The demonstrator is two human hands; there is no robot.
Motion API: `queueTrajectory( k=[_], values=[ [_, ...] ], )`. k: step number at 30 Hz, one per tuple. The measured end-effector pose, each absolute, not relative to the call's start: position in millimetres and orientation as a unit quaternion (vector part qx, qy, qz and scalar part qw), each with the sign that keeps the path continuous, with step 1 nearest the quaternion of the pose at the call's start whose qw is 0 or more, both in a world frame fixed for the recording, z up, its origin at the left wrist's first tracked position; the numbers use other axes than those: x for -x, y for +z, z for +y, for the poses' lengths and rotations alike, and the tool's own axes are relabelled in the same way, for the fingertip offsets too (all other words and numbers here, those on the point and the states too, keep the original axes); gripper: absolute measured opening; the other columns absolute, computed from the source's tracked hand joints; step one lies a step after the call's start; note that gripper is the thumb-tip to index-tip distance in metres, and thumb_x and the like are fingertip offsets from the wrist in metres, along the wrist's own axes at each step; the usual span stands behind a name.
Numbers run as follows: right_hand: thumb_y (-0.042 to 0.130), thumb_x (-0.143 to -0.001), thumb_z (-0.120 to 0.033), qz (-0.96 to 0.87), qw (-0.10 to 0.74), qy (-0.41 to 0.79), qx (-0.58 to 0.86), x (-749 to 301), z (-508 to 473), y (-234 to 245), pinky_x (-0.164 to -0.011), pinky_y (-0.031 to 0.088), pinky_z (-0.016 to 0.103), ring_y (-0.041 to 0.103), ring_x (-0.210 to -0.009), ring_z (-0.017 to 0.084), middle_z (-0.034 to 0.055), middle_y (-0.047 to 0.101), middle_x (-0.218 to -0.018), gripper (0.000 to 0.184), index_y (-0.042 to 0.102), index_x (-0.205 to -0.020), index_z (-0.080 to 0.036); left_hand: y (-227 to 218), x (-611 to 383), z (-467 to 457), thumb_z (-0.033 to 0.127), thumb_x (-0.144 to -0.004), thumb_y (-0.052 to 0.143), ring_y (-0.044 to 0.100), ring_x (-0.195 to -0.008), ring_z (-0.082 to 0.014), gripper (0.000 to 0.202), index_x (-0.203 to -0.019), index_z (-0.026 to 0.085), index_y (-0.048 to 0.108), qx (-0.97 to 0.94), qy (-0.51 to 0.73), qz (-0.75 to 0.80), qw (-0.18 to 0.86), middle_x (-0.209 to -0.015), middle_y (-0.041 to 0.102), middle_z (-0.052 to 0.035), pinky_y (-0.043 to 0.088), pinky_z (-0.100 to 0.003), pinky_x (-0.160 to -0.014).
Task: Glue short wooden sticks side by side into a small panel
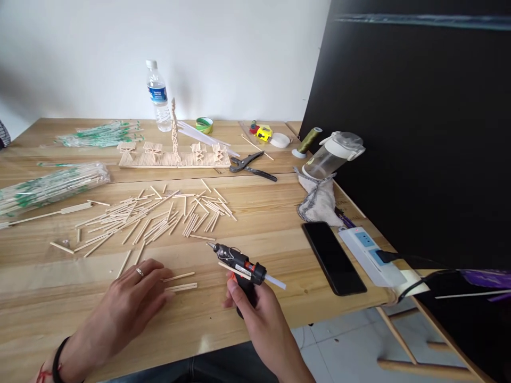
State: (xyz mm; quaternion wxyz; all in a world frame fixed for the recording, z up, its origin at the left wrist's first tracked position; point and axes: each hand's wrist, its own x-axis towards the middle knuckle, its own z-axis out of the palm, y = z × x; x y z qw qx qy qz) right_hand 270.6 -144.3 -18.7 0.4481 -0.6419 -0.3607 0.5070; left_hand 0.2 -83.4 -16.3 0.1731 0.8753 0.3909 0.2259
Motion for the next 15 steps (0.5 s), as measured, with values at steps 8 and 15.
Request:
queueTrajectory(
  k=[8, 15],
  values=[
    [0.077, -0.091, -0.072, -0.384, 0.440, 0.553, 0.594, -258, -130, -20, -0.066, 0.061, 0.035, 0.064, -0.068, 0.020, 0.0010, 0.063, -0.078, 0.054, 0.075, -0.100, -0.018, -33, -13, -93, 0.018, -0.111, 0.052, 0.072, -0.088, -0.0228, 0.015, -0.105, 0.024, 0.065, -0.850, 0.226, 0.432, 0.199, -0.103, 0.070, -0.0050, 0.059, -0.035, -0.078],
    [0.075, -0.092, -0.073, -0.378, 0.444, 0.560, 0.589, -252, -123, -17, -0.062, 0.055, 0.032, 0.057, -0.066, 0.018, -0.0010, 0.057, -0.073, 0.056, 0.074, -0.101, -0.018, -33, -15, -93, 0.016, -0.113, 0.045, 0.070, -0.087, -0.0203, 0.023, -0.104, 0.022, 0.065, -0.839, 0.243, 0.423, 0.243, -0.103, 0.068, -0.0052, 0.058, -0.033, -0.077]
  ],
)
